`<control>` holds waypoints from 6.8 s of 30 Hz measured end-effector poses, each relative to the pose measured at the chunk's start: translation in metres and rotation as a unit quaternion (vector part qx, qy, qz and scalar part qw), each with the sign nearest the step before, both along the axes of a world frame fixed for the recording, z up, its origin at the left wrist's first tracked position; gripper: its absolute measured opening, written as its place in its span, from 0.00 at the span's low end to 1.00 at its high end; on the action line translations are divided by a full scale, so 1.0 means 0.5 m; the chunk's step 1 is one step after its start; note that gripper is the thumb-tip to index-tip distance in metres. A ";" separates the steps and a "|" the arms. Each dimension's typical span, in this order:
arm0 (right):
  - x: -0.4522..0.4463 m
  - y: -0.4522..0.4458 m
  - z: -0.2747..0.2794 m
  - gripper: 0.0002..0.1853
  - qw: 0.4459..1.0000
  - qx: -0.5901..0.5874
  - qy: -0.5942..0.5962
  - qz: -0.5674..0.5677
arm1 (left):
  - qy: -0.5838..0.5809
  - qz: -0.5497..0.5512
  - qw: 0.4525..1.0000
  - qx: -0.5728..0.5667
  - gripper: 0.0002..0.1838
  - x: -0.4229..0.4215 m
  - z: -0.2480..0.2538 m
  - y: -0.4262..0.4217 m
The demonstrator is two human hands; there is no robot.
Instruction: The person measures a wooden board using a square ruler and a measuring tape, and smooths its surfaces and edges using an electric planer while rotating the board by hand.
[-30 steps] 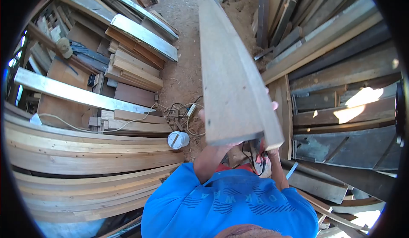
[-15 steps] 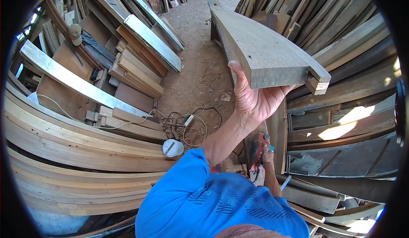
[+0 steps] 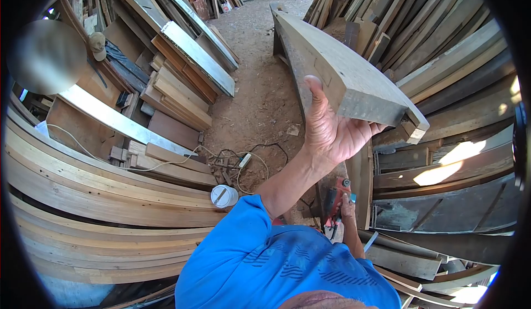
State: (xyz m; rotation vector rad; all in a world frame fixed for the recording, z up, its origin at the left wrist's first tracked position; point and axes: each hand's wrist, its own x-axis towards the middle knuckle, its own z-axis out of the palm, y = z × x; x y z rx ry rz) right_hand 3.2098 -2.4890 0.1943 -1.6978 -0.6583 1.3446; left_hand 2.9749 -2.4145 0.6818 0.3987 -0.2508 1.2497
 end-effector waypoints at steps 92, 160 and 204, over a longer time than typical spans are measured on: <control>-0.274 0.094 0.686 0.24 0.648 0.238 -0.428 0.583 | 0.304 0.233 0.854 -0.352 0.13 -0.328 -0.572 -0.287; -0.357 0.527 0.529 0.21 0.653 0.252 -0.465 0.542 | 0.551 0.165 0.772 -0.270 0.42 -0.316 -0.533 -0.233; 0.096 -0.182 0.064 0.32 0.841 -0.227 -0.466 0.158 | 0.051 -0.027 0.998 -0.029 0.48 -0.101 -0.052 0.030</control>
